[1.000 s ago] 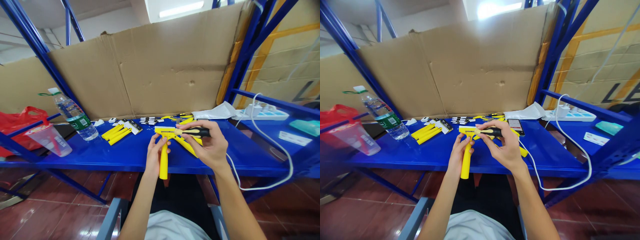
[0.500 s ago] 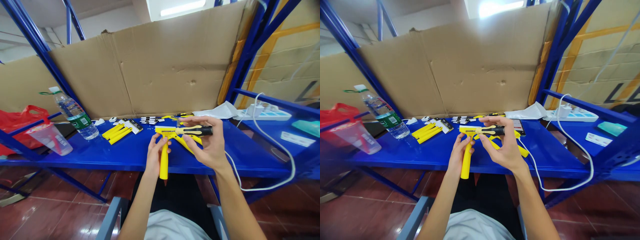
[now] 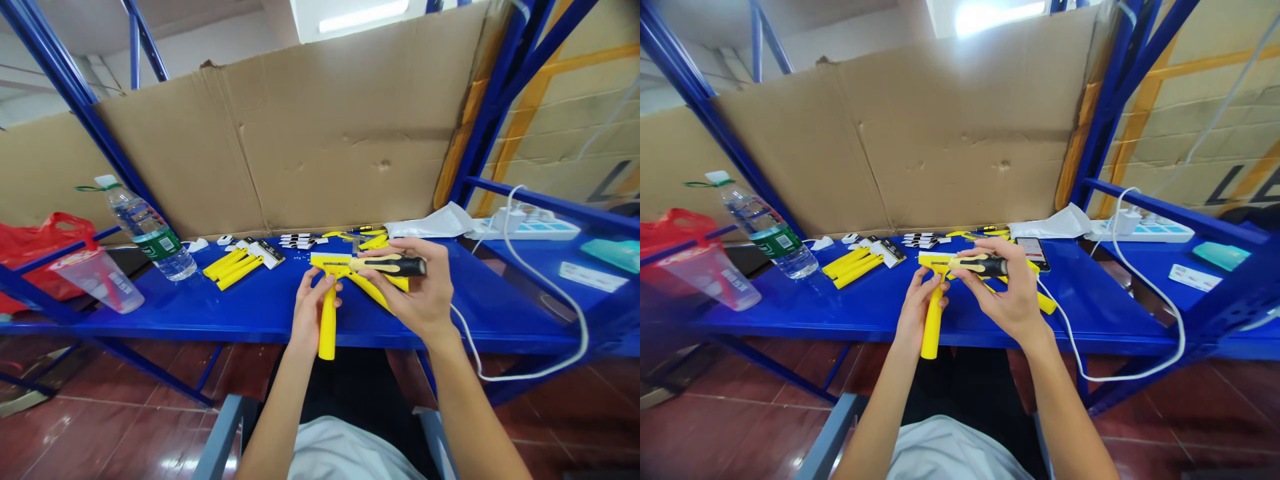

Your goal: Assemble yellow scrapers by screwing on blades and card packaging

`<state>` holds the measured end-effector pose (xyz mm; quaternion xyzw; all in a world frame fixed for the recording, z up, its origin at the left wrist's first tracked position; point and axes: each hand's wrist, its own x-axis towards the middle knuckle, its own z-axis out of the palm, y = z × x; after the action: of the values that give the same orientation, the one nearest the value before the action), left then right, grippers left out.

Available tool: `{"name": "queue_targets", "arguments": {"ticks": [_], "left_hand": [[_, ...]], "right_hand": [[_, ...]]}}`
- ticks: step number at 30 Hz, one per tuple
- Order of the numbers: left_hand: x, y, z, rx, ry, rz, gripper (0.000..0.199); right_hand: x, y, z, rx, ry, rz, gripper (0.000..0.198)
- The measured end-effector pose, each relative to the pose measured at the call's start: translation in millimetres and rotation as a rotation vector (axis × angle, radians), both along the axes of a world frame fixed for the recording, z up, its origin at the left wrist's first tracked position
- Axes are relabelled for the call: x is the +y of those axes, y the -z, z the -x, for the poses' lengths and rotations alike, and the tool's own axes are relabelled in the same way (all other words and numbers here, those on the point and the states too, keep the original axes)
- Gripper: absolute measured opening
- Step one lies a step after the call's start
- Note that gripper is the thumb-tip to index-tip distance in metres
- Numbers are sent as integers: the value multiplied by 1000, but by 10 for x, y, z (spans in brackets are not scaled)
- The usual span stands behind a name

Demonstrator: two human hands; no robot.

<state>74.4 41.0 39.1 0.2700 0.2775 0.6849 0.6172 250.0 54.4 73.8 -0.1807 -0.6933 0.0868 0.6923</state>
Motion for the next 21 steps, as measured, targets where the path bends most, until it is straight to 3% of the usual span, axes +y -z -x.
{"name": "queue_targets", "arguments": {"ticks": [7,12,17,21], "left_hand": [[-18,-17,-4,-22,-21,23,60],[-1,8,6,-9,-15,12,60],[15,25,13,-24,-12,14,58],[17,21,12,-17,-20,14,56]], "right_hand": [[-3,-15,38,-44,-106,26,48],[21,12,21,-14,29,-41,49],[-13,-32,-1,-49,-127,78,43],[9,-20,7,-19,-8,53,32]]}}
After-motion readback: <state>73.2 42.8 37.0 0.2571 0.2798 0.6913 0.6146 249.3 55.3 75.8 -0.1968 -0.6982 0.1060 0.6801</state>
